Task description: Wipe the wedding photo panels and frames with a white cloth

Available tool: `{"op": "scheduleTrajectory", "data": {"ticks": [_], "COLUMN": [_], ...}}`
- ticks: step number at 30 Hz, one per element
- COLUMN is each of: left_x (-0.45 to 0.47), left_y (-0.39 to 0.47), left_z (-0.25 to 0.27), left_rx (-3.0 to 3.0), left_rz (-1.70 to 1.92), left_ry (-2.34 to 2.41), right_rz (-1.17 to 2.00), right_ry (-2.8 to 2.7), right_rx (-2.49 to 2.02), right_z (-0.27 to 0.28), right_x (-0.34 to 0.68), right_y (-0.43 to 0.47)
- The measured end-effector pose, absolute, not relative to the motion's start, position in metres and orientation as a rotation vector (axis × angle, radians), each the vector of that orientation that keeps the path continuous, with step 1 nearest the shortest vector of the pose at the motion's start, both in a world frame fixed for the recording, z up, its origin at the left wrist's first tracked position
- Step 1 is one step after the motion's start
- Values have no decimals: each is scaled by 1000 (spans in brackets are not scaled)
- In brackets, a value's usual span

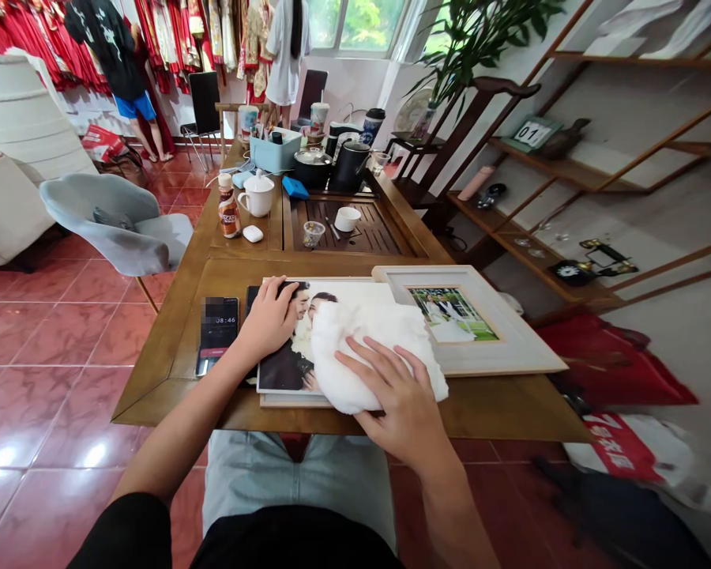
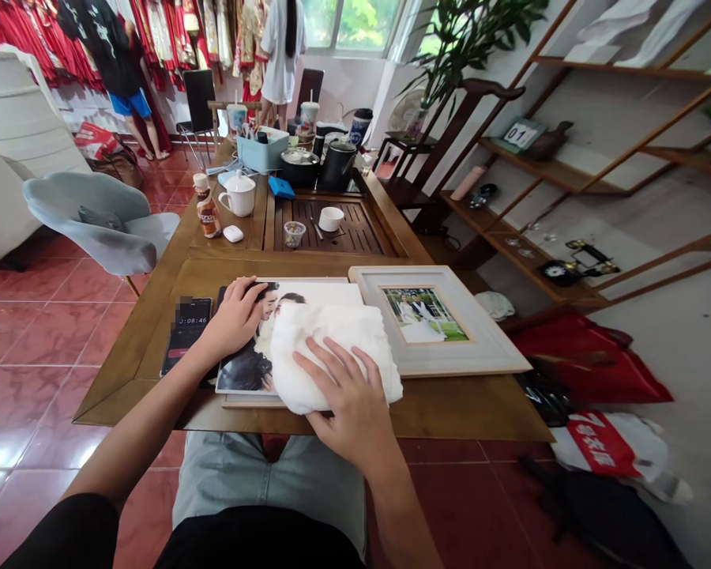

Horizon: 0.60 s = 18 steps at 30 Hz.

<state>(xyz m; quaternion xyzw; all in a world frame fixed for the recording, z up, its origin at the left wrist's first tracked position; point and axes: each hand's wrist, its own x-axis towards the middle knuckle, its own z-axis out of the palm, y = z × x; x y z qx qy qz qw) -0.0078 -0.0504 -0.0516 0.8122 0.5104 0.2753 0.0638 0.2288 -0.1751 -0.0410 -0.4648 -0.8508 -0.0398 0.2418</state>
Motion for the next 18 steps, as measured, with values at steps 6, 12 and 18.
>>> {"op": "scheduleTrajectory", "data": {"ticks": [6,12,18], "left_x": [-8,-8,-8], "left_y": [-49,-49,-50], "left_z": [-54,-53,-53], "left_rx": [2451,2440,2441], "left_rz": [843,834,841], "left_ry": [1542,1543,1542], "right_rz": [-109,-98,-116], "right_ry": [-2322,-2295,-2267], "right_rx": [-1302,-1322,-1340], "right_z": [-39,-40,-41], "right_x": [225,218,213], "right_y": [-163,-142,-146]}}
